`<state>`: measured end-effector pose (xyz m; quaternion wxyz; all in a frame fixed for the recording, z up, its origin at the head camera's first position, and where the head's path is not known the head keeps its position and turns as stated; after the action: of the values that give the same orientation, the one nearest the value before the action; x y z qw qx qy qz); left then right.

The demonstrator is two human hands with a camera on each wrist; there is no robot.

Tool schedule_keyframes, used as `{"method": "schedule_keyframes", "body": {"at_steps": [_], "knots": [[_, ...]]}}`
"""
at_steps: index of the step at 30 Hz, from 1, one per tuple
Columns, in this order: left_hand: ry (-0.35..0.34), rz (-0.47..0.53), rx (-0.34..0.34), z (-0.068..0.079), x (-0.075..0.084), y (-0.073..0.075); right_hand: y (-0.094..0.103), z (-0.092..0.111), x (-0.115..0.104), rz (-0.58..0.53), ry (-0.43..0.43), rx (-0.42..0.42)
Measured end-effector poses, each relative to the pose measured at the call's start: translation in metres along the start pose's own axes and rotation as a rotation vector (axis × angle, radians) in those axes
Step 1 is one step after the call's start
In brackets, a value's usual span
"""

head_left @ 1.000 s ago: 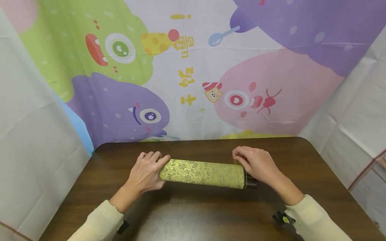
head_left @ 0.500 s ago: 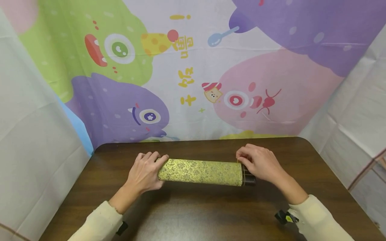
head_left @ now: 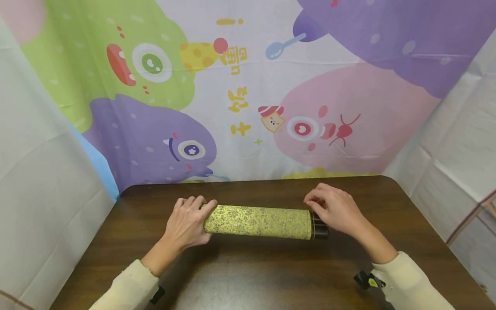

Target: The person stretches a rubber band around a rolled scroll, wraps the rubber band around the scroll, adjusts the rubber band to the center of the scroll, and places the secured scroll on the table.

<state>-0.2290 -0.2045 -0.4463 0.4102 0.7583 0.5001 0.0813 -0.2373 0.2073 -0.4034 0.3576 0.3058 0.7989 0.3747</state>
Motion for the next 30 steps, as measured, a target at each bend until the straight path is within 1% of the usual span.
{"method": "schedule_keyframes", "body": {"at_steps": [4, 7, 14, 20, 25, 30], "knots": [[0.023, -0.01, -0.012, 0.0016, 0.0001, -0.0008, 0.0007, -0.0002, 0.0005, -0.007, -0.038, 0.108], [0.057, -0.014, -0.023, 0.0029, -0.0009, -0.0009, 0.0001, -0.0001, 0.0007, -0.007, -0.059, 0.149], [0.112, -0.003, -0.061, 0.0033, -0.0024, -0.0008, -0.0005, 0.0022, 0.0027, -0.007, -0.106, 0.152], [0.168, 0.003, -0.093, 0.0042, -0.0038, -0.0005, -0.0018, 0.0032, 0.0039, 0.004, -0.126, 0.168], [0.18, 0.012, -0.086, 0.003, -0.003, 0.0, -0.0048, 0.0044, 0.0022, 0.009, -0.141, 0.175], [0.178, 0.007, -0.086, 0.0013, -0.0008, 0.0014, -0.0085, 0.0051, -0.0023, 0.001, -0.144, 0.144]]}}
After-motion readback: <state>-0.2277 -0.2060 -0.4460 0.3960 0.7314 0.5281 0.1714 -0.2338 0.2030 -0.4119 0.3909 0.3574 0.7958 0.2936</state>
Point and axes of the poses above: each hand's wrist, its own z-axis away from the middle knuckle, its own y-axis out of the back of the hand, x = y × z, the point moved 2 cm from there along -z, towards the middle knuckle, and after that the axes turned 1 degree about x, right-handed, at the moved point
